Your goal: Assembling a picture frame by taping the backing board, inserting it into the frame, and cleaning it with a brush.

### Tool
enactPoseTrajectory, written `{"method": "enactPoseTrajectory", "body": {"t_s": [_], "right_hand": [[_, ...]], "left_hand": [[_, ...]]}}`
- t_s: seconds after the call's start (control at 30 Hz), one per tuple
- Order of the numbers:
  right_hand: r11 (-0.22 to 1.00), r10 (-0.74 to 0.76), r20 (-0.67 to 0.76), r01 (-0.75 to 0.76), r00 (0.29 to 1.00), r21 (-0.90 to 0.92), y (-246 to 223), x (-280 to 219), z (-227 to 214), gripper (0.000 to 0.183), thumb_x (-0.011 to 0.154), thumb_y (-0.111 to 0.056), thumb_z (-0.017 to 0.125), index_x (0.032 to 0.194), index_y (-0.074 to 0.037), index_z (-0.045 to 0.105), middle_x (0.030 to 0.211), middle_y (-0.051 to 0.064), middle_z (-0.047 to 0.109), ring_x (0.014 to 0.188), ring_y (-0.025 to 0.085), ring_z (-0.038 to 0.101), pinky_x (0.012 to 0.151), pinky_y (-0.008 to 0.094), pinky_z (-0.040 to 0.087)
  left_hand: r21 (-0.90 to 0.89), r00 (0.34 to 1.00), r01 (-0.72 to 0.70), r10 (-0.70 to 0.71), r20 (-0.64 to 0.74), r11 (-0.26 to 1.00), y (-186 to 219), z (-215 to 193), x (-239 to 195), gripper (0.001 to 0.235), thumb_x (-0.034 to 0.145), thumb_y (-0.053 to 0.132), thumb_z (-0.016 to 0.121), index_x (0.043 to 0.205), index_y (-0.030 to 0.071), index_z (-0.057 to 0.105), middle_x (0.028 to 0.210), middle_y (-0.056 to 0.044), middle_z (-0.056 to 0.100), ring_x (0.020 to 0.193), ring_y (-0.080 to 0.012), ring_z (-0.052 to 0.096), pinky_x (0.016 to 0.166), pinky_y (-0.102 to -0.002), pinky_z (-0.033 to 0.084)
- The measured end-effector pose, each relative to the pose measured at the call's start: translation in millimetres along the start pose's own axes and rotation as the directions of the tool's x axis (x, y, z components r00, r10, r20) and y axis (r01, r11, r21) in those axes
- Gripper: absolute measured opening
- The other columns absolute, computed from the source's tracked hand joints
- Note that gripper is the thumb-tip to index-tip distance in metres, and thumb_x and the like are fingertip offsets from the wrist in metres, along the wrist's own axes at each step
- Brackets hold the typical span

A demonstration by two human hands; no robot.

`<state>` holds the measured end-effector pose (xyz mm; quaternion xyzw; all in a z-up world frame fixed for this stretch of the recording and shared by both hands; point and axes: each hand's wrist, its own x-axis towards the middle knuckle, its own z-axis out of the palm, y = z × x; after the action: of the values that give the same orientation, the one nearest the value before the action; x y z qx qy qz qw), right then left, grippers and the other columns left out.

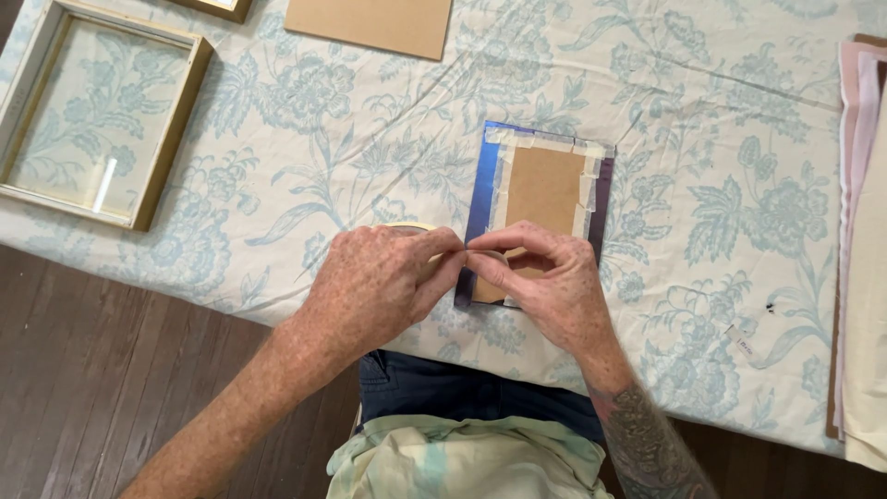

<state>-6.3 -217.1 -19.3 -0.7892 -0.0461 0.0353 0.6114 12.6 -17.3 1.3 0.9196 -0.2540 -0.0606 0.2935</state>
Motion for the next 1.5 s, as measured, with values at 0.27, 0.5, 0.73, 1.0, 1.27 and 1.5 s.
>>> {"method": "enactPoseTrajectory", "body": {"t_s": [0.27, 0.5, 0.73, 1.0, 1.27, 1.5], "right_hand": [[0.938, -0.347, -0.121, 0.342, 0.930, -0.063, -3, 0, 11, 0.012, 0.084, -0.002, 0.086, 0.093, -0.009, 0.082, 0.077, 0.004, 0.070, 0.074, 0.012, 0.068, 0.072, 0.025, 0.061], [0.692, -0.713, -0.151, 0.652, 0.685, -0.309, 2, -23, -3, 0.012, 0.089, -0.004, 0.079, 0.098, -0.003, 0.072, 0.093, 0.009, 0.071, 0.084, 0.020, 0.067, 0.076, 0.030, 0.057], [0.927, -0.368, -0.294, 0.325, 0.882, -0.185, 23, -91, -80, 0.020, 0.082, 0.010, 0.080, 0.096, 0.002, 0.068, 0.088, 0.014, 0.071, 0.079, 0.023, 0.067, 0.074, 0.029, 0.059], [0.970, -0.204, -0.207, 0.169, 0.957, -0.176, 37, -118, -68, 0.019, 0.083, 0.006, 0.079, 0.099, -0.003, 0.075, 0.096, 0.008, 0.079, 0.091, 0.017, 0.077, 0.088, 0.024, 0.064], [0.946, -0.150, -0.233, 0.071, 0.961, -0.317, 35, -128, -56, 0.016, 0.086, -0.003, 0.080, 0.099, -0.012, 0.080, 0.107, 0.005, 0.067, 0.096, 0.016, 0.063, 0.086, 0.024, 0.054], [0.952, -0.145, -0.226, 0.074, 0.963, -0.297, 32, -124, -50, 0.023, 0.083, -0.003, 0.083, 0.102, -0.006, 0.070, 0.092, 0.005, 0.074, 0.086, 0.015, 0.072, 0.083, 0.026, 0.059]], "left_hand": [[-0.238, 0.995, 0.016, -0.040, -0.095, 0.971, -3, -6, 0, 0.022, 0.097, 0.028, 0.064, 0.083, 0.017, 0.076, 0.050, -0.007, 0.067, 0.050, -0.0278, 0.072, 0.047, -0.035, 0.056], [-0.249, 0.981, -0.029, -0.020, -0.192, 0.968, -18, 0, -5, 0.023, 0.104, 0.014, 0.056, 0.098, 0.009, 0.077, 0.070, -0.003, 0.076, 0.038, -0.0028, 0.053, 0.028, -0.016, 0.040], [0.457, 0.983, -0.095, 0.156, -0.098, 0.884, -53, 36, -24, 0.013, 0.108, 0.024, 0.060, 0.117, 0.015, 0.058, 0.081, -0.004, 0.069, 0.055, -0.0240, 0.066, 0.040, -0.040, 0.054], [0.688, 0.976, 0.043, 0.118, -0.184, 0.725, -47, 36, -20, 0.059, 0.105, 0.046, 0.063, 0.150, 0.008, 0.056, 0.102, -0.006, 0.062, 0.086, -0.0214, 0.061, 0.062, -0.033, 0.055], [0.080, 0.875, -0.458, 0.465, -0.138, 0.885, 37, 90, -17, 0.029, 0.095, 0.015, 0.077, 0.119, 0.005, 0.063, 0.107, -0.010, 0.064, 0.093, -0.0250, 0.060, 0.082, -0.041, 0.049], [-0.105, 0.838, -0.539, 0.520, -0.164, 0.836, 49, 98, -14, 0.016, 0.102, 0.020, 0.073, 0.111, 0.009, 0.065, 0.102, -0.004, 0.066, 0.090, -0.0239, 0.061, 0.084, -0.040, 0.048]]}}
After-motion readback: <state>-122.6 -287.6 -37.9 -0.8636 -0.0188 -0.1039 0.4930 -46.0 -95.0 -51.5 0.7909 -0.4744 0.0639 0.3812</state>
